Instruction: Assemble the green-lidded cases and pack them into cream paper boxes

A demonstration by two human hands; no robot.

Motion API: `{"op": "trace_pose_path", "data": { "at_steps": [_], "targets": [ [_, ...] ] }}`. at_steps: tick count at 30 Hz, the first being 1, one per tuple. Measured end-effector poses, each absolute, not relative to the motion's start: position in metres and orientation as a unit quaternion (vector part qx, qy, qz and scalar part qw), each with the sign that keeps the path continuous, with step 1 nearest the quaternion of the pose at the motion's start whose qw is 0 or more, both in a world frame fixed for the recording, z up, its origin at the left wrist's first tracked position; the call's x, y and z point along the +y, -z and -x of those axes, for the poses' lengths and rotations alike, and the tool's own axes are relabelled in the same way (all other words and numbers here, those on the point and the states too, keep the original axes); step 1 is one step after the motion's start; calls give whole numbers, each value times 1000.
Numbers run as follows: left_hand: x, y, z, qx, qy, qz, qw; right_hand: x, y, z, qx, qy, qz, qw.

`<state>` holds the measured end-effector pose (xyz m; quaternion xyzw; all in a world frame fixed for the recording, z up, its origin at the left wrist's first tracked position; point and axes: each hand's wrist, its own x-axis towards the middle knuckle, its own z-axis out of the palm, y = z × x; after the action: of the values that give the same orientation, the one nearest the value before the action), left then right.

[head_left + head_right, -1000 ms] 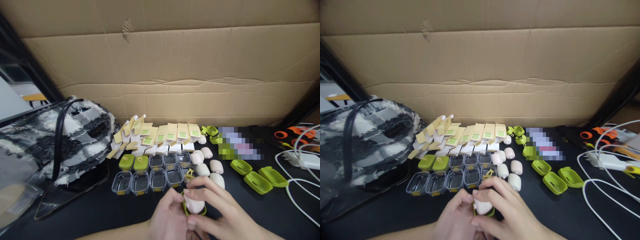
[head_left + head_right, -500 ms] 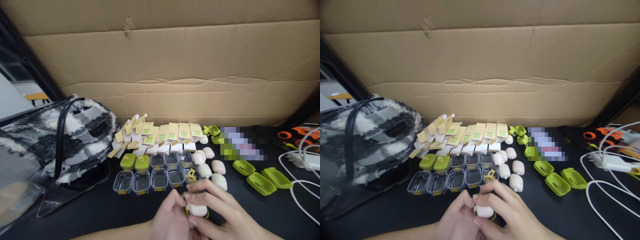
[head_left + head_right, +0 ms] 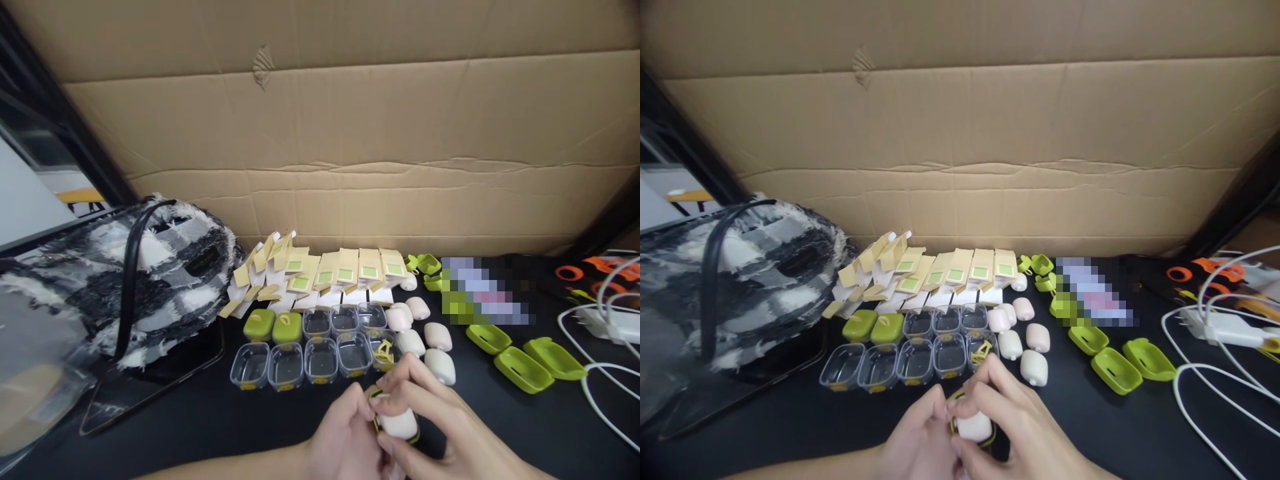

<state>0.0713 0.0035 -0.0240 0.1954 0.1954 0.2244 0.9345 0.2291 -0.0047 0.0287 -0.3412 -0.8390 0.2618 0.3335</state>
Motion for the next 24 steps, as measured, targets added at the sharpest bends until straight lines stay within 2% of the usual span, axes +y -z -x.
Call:
{"op": "trace_pose_path", "data": {
  "at_steps": [12, 17, 20, 24],
  "targets": [
    [-5, 18, -70, 200, -320, -252, 891, 9, -50, -252, -846, -328, 330, 260],
    [-5, 22, -73, 204, -329, -306, 870, 14, -51, -256, -826, -386, 359, 199],
    [-4, 31, -76, 188, -315, -305, 879, 10, -35, -255, -802, -420, 363, 221],
    [-2, 51, -79, 142, -296, -363, 872, 12, -25, -254, -788, -394, 331, 338]
  ]
}}
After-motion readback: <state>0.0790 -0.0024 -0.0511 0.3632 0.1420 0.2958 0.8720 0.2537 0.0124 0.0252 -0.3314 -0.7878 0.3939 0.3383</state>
